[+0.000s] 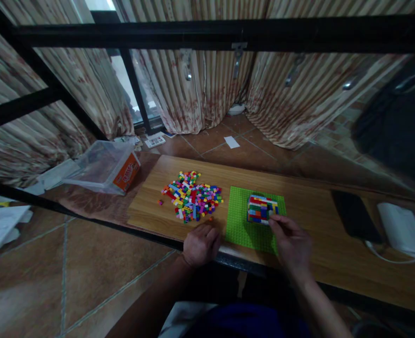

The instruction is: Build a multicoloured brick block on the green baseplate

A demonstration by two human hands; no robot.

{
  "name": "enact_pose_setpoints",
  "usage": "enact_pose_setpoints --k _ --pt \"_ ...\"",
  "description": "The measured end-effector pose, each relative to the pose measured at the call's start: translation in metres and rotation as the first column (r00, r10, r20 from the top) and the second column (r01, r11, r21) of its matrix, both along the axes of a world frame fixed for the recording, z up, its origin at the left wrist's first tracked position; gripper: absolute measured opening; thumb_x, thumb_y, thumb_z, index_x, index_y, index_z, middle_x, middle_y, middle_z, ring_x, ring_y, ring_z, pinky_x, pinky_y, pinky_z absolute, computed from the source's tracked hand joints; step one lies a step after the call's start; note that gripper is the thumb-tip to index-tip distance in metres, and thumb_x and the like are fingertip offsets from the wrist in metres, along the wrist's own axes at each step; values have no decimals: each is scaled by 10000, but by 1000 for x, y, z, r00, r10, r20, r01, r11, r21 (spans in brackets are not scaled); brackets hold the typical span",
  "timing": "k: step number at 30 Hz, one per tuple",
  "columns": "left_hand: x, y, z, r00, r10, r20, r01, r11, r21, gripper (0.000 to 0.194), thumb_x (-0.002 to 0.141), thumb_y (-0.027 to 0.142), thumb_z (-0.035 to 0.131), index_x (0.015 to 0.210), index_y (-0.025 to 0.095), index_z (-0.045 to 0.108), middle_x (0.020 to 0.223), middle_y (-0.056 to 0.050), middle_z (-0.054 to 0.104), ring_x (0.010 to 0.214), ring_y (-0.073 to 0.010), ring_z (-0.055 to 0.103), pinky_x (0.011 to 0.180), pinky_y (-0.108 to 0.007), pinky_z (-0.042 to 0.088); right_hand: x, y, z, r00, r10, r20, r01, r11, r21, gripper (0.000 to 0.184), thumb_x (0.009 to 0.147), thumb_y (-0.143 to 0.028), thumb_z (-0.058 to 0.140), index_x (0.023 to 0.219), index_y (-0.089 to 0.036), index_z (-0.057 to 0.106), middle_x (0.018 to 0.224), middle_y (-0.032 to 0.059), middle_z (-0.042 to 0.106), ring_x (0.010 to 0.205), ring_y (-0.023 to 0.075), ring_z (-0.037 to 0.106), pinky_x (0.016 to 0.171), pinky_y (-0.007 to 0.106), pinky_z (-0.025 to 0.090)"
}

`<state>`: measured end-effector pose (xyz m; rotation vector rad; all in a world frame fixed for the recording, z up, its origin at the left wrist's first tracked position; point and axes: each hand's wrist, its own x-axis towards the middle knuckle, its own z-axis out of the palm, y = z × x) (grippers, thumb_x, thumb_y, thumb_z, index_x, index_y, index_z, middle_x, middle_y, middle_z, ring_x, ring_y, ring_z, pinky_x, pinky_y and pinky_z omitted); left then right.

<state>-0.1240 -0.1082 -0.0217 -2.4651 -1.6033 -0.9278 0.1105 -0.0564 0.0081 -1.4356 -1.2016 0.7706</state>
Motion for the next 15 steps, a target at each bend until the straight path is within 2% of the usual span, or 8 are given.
enact_pose_setpoints --k 2,4,6,12,15 --pt "-1 -1 -2 1000 -18 19 18 1000 -4 173 892 210 484 731 188 542 660 -29 557 612 -156 525 578 -284 422 -17 -6 5 976 172 136 -176 984 15 172 804 -376 639 881 -236 702 917 50 707 844 207 645 761 363 498" --pt "-3 -2 -3 998 -34 49 34 999 -13 178 876 196 470 705 190 522 651 -29 545 606 -159 513 567 -291 414 -36 -9 8 906 345 246 -356 934 1 159 848 -348 592 909 -248 699 917 43 698 825 195 640 743 349 499" --pt "-5 -3 -4 995 -47 86 50 998 -30 163 848 177 459 692 192 505 650 -29 537 598 -161 501 553 -295 403 -55 -8 8 824 464 325 -482 876 -27 159 872 -304 557 933 -244 691 904 40 689 814 188 637 743 343 497" --pt "-7 -3 -3 980 -94 175 104 993 -50 122 819 176 428 733 196 511 712 -46 565 658 -175 525 608 -305 451 -98 8 -2 632 609 479 -655 750 -89 178 883 -207 514 970 -242 666 952 41 677 905 202 619 834 359 475" --pt "-7 -3 -3 979 -104 175 112 993 -40 92 797 166 451 728 195 505 733 -53 578 670 -180 531 622 -310 464 -107 13 -9 570 608 552 -669 734 -118 171 891 -206 507 953 -237 663 939 46 653 895 207 597 813 353 462"
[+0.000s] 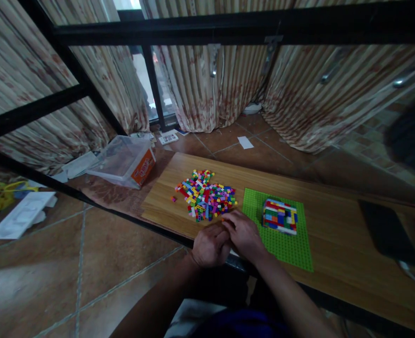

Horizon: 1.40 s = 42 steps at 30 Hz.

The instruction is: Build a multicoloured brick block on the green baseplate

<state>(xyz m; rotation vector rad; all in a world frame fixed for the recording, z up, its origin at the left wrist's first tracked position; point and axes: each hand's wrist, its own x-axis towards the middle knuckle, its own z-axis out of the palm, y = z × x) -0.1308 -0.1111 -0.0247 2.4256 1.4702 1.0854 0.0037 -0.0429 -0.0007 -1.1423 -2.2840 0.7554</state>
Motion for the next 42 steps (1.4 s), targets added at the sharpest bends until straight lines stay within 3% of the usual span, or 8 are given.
enact_pose_setpoints --k 6,12,16,21,24,28,34,42 --pt "1 1 -3 999 10 -33 -10 1000 3 70 790 151 476 753 180 527 748 -60 591 720 -190 555 671 -312 484 -3 2 -4 997 -12 73 10 999 30 172 913 -212 493 874 -226 660 897 44 622 867 196 584 780 328 450" --pt "2 1 -2 995 49 -83 -48 999 23 81 813 168 473 754 182 527 715 -45 579 675 -183 544 604 -296 444 7 -4 5 997 -57 -56 58 998 24 168 919 -232 503 880 -230 667 888 32 640 862 178 597 806 318 463" --pt "2 1 0 990 64 -124 -60 998 32 110 828 165 479 727 185 516 672 -30 554 626 -168 517 569 -289 406 40 -10 16 969 -206 -135 219 971 92 175 920 -301 522 917 -252 690 968 43 645 910 185 603 842 337 477" --pt "2 1 0 990 65 -125 -64 998 14 128 845 161 485 724 182 521 676 -28 555 631 -165 514 582 -292 402 99 -1 18 901 -404 -158 432 870 237 215 889 -390 561 904 -240 715 1025 66 625 986 219 585 902 401 466" --pt "2 1 0 990 64 -126 -63 998 12 124 847 154 482 735 180 529 679 -30 557 642 -169 519 590 -293 405 123 10 11 885 -452 -109 463 835 299 275 886 -436 543 880 -229 723 1059 87 618 1010 242 572 893 427 463" --pt "2 1 -1 989 73 -131 -73 997 2 111 835 150 485 738 181 530 677 -31 558 642 -172 522 590 -296 404 132 21 4 879 -471 -75 468 824 320 303 882 -457 532 855 -220 720 1054 98 616 1010 251 562 870 429 466" --pt "2 1 -1 988 71 -137 -74 997 -13 119 828 138 485 729 182 534 672 -31 555 651 -173 533 600 -296 410 130 25 4 847 -522 -102 529 807 262 269 853 -429 564 825 -205 711 1009 96 623 970 242 579 869 415 458" --pt "2 2 0 987 82 -141 -83 997 -6 146 844 150 473 713 187 525 664 -32 551 632 -166 521 580 -289 403 122 27 -9 687 -676 -267 699 715 -14 254 767 -428 628 842 -197 702 934 82 673 889 227 615 824 399 473"
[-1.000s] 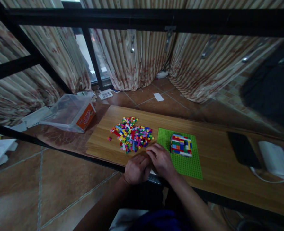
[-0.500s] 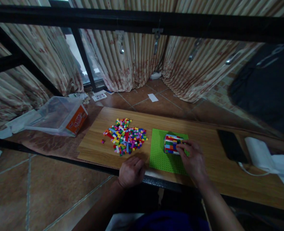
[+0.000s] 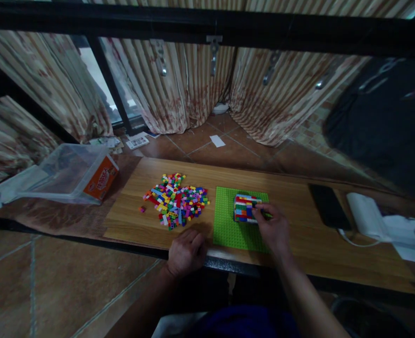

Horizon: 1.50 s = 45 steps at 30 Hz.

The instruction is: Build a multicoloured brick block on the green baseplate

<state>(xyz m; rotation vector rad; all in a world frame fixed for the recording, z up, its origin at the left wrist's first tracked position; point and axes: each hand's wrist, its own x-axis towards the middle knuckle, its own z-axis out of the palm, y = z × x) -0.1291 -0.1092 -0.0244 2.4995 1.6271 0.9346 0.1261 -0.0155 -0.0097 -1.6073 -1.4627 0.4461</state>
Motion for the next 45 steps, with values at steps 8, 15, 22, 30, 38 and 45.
enact_pose_setpoints --k 8,15,22,30,38,45 --pt "0 0 1 1000 -2 -9 2 1000 8 143 845 151 486 709 189 511 673 -32 553 630 -163 521 574 -284 394 -8 3 -10 919 -126 -373 79 987 -140 313 651 -395 719 883 -184 702 929 74 709 838 217 644 797 403 506" --pt "1 1 2 1000 -4 -1 4 1000 7 150 865 155 466 730 188 523 669 -32 553 639 -164 531 592 -277 407 -16 6 -10 830 -158 -535 82 983 -163 333 596 -339 747 888 -187 699 898 46 717 770 191 653 755 392 530" --pt "0 0 1 1000 5 -20 -5 1000 0 140 855 159 474 724 189 513 671 -32 546 630 -164 529 584 -276 397 -13 3 -9 833 -104 -543 20 987 -158 343 628 -344 754 925 -182 698 929 59 715 787 191 655 777 410 528" --pt "1 0 3 1000 8 -13 -7 1000 19 135 838 148 483 709 189 496 674 -32 552 628 -165 522 571 -283 386 -6 -17 0 850 -133 -510 150 989 -9 340 726 -394 707 977 -166 687 891 74 708 768 185 645 734 373 511" --pt "2 0 1 1000 10 -29 -9 1000 29 151 858 159 477 718 186 525 664 -28 552 630 -163 528 584 -286 407 -44 -39 24 963 171 -208 -156 984 89 197 834 -359 603 926 -208 690 963 70 692 871 201 649 799 363 507" --pt "2 0 -2 1000 -6 -23 6 1000 16 109 840 169 489 745 183 540 696 -38 565 648 -168 538 589 -286 419 -96 -20 20 893 421 162 -426 905 -3 243 888 -247 463 1018 -212 665 949 84 669 877 221 630 800 377 505"
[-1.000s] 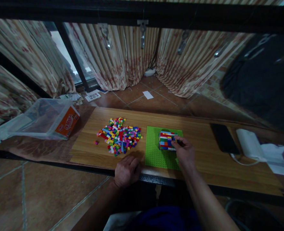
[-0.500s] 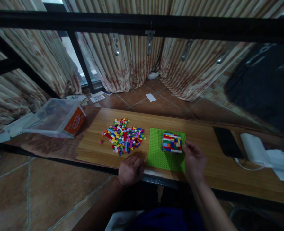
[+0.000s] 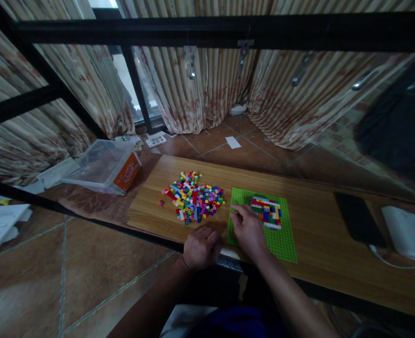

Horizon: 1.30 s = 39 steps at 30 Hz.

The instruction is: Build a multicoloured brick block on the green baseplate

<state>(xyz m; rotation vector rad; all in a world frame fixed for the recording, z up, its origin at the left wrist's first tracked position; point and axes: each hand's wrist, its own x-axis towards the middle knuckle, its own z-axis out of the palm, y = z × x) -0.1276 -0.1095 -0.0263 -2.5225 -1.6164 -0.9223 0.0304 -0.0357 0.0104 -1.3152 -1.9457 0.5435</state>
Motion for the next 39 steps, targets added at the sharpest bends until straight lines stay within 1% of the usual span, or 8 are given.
enact_pose_setpoints --k 5,11,14,18,22,26,31,39 --pt "1 0 -1 1000 2 2 -2 1000 1 103 834 172 509 733 184 528 697 -35 562 643 -168 534 582 -293 411 -20 27 -15 991 -34 126 32 999 22 274 863 -207 444 1016 -199 671 944 99 662 879 246 612 828 415 481" --pt "1 1 -1 1000 -12 8 12 1000 14 95 838 174 496 753 184 537 696 -36 557 642 -165 532 589 -295 431 -26 39 -23 977 -19 212 13 999 30 216 869 -190 448 850 -213 661 853 77 626 813 223 584 776 366 457" --pt "1 1 0 1000 -6 8 6 1000 24 99 842 170 488 760 186 541 693 -36 555 644 -161 535 594 -291 434 -27 36 -22 979 -25 204 19 999 32 231 884 -191 431 798 -221 643 829 68 615 787 217 574 751 356 450" --pt "0 0 1 1000 -7 8 7 999 37 110 846 162 475 752 189 527 685 -35 555 623 -159 519 560 -286 403 -23 19 -8 994 16 108 -16 1000 0 214 908 -208 441 844 -218 645 863 63 633 804 208 593 754 344 465" --pt "-1 1 1 1000 10 19 -11 999 37 121 847 155 481 734 190 507 672 -31 545 614 -162 507 551 -286 381 1 -7 9 998 58 7 -58 998 -12 183 926 -271 477 899 -240 656 898 43 650 854 192 610 781 329 487" --pt "0 2 1 1000 14 19 -15 999 43 138 842 138 492 714 191 491 659 -23 539 612 -160 504 556 -287 370 48 -20 13 996 -93 -4 93 994 49 188 918 -339 516 916 -246 680 971 48 655 925 200 616 850 365 493" --pt "0 1 1 1000 16 16 -16 999 28 148 850 137 474 714 189 502 651 -23 533 613 -160 504 567 -289 383 96 -9 5 966 -252 66 241 961 132 278 897 -435 528 908 -221 704 972 81 634 921 228 610 838 406 503" --pt "1 2 2 1000 18 22 -19 999 41 157 866 144 474 720 187 516 646 -20 537 612 -156 512 570 -282 382 107 11 0 965 -221 141 202 970 138 335 883 -475 512 848 -213 718 997 105 620 962 258 585 860 435 475"
